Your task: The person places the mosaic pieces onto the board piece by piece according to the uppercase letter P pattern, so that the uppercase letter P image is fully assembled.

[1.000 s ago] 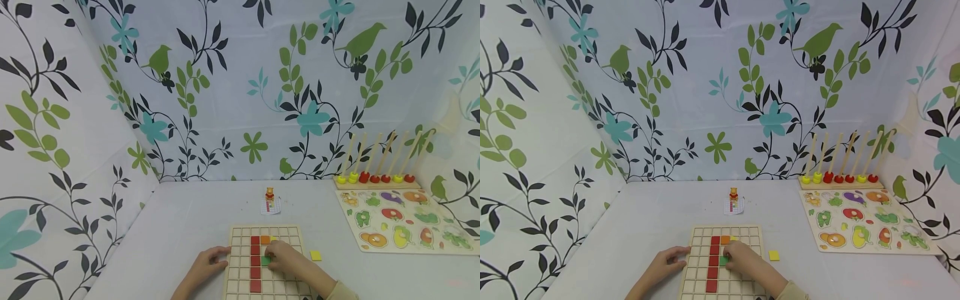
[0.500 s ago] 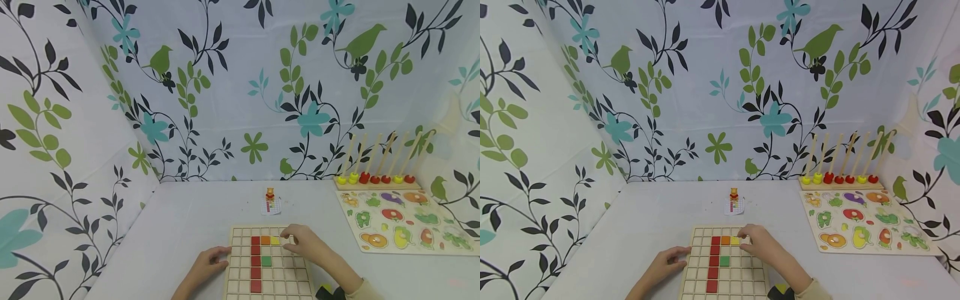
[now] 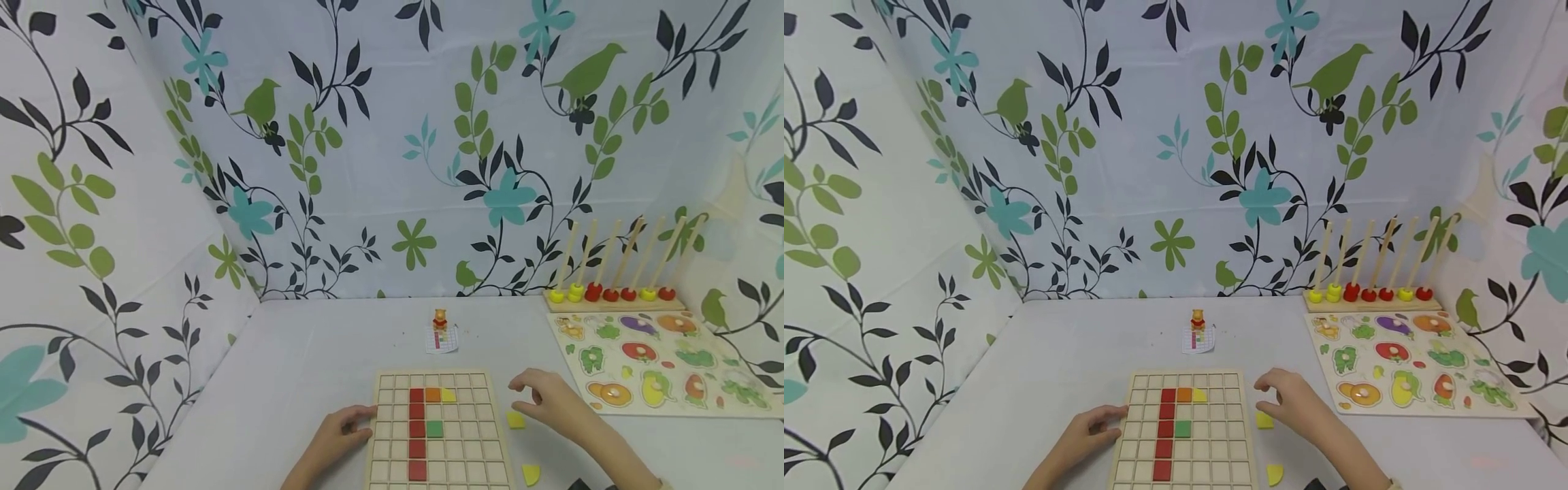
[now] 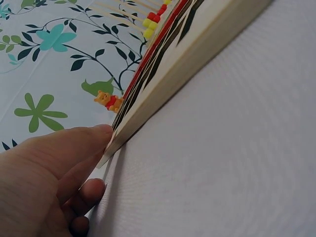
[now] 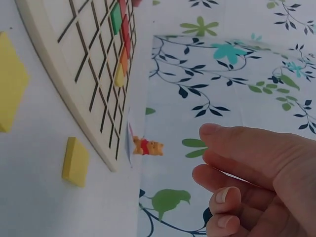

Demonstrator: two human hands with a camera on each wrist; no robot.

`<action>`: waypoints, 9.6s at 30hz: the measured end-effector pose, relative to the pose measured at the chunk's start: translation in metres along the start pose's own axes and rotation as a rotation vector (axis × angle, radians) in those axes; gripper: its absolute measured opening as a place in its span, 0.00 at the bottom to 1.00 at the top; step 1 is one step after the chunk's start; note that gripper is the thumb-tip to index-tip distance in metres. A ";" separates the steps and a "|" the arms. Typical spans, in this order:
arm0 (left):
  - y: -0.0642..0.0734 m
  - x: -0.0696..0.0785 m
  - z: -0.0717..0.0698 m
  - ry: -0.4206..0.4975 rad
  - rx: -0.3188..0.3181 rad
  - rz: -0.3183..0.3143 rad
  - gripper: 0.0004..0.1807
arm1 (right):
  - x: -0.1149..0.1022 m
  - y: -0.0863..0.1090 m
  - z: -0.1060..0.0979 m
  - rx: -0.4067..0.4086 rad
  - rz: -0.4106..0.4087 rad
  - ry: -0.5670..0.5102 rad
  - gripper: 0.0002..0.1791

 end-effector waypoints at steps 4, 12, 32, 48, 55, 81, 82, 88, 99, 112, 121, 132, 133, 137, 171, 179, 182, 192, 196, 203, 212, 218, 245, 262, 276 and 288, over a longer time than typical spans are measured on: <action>0.003 0.005 -0.001 0.008 0.006 0.001 0.18 | 0.001 0.012 0.007 -0.053 0.006 -0.034 0.12; 0.000 -0.003 0.001 0.003 -0.004 -0.006 0.18 | 0.000 0.036 0.044 -0.194 -0.119 -0.179 0.15; 0.012 0.035 -0.005 0.009 -0.003 -0.001 0.15 | 0.027 0.064 0.082 -0.394 0.308 -0.279 0.10; 0.001 0.001 0.000 -0.007 0.007 0.004 0.17 | -0.002 0.031 0.064 -0.293 -0.059 -0.152 0.11; 0.000 -0.001 -0.001 -0.012 0.011 0.003 0.18 | -0.011 0.012 0.055 -0.254 -0.109 -0.101 0.12; 0.000 -0.006 0.002 0.027 -0.006 -0.025 0.17 | -0.030 -0.040 0.093 -0.218 -0.129 -0.135 0.09; 0.000 -0.006 0.002 0.027 -0.006 -0.024 0.17 | -0.030 -0.040 0.094 -0.217 -0.130 -0.130 0.09; 0.000 -0.005 0.000 0.001 0.001 -0.025 0.18 | -0.031 -0.042 0.099 -0.207 -0.128 -0.114 0.08; 0.001 -0.005 0.000 -0.004 0.004 -0.025 0.18 | -0.035 -0.042 0.110 -0.219 -0.180 -0.091 0.09; 0.002 0.000 0.000 0.004 -0.006 -0.041 0.17 | -0.033 -0.041 0.120 -0.253 -0.135 -0.043 0.08; 0.008 0.024 -0.005 0.026 -0.005 -0.025 0.16 | -0.033 -0.042 0.122 -0.264 -0.122 -0.047 0.09; -0.001 -0.007 0.001 0.010 -0.011 -0.042 0.18 | -0.031 -0.042 0.122 -0.276 -0.079 -0.045 0.08; -0.001 -0.007 0.001 0.008 -0.012 -0.048 0.18 | -0.031 -0.042 0.122 -0.276 -0.077 -0.042 0.08; -0.002 -0.005 0.000 0.002 -0.011 -0.042 0.17 | -0.034 -0.043 0.120 -0.264 -0.091 -0.031 0.08; 0.000 -0.002 -0.001 0.013 0.000 -0.038 0.19 | -0.037 -0.035 0.114 -0.268 -0.116 -0.072 0.03; -0.001 -0.003 -0.001 -0.008 -0.001 -0.022 0.18 | -0.027 -0.030 0.084 -0.195 -0.125 -0.075 0.04; -0.001 -0.002 0.000 -0.002 -0.006 -0.015 0.18 | -0.018 -0.027 0.070 -0.174 -0.111 -0.057 0.06; 0.000 -0.003 0.000 -0.005 0.007 -0.006 0.18 | 0.017 -0.007 0.039 -0.129 0.002 -0.015 0.10; 0.000 -0.003 0.001 0.001 0.001 -0.007 0.18 | 0.025 0.001 0.039 -0.131 0.029 0.009 0.15; 0.000 -0.005 0.002 0.006 -0.009 -0.006 0.18 | 0.047 0.012 0.051 -0.185 0.109 -0.017 0.21; 0.002 -0.003 0.003 0.011 -0.009 -0.007 0.17 | 0.052 0.019 0.059 -0.223 0.058 -0.052 0.18; 0.001 -0.001 0.000 0.015 -0.003 -0.010 0.17 | 0.049 0.015 0.056 -0.199 0.026 -0.058 0.12; 0.001 -0.005 0.001 0.020 -0.016 -0.034 0.18 | 0.000 -0.038 0.061 -0.179 -0.054 -0.058 0.11; 0.000 -0.003 0.000 0.023 -0.009 -0.014 0.17 | -0.011 -0.056 0.085 -0.230 -0.122 -0.094 0.10; 0.001 0.003 -0.001 0.024 0.005 0.044 0.17 | -0.006 -0.053 0.103 -0.266 -0.090 -0.064 0.10; -0.001 0.009 -0.001 0.000 -0.006 0.021 0.17 | -0.001 -0.054 0.104 -0.262 -0.087 -0.048 0.10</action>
Point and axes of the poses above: each hand's wrist, its own y-axis away from the middle knuckle, its own z-axis out of the palm, x = y × z, the point moved 10 cm from there along -y, towards the middle knuckle, and after that the axes turned 8 degrees about -z, right-handed, at the moved point
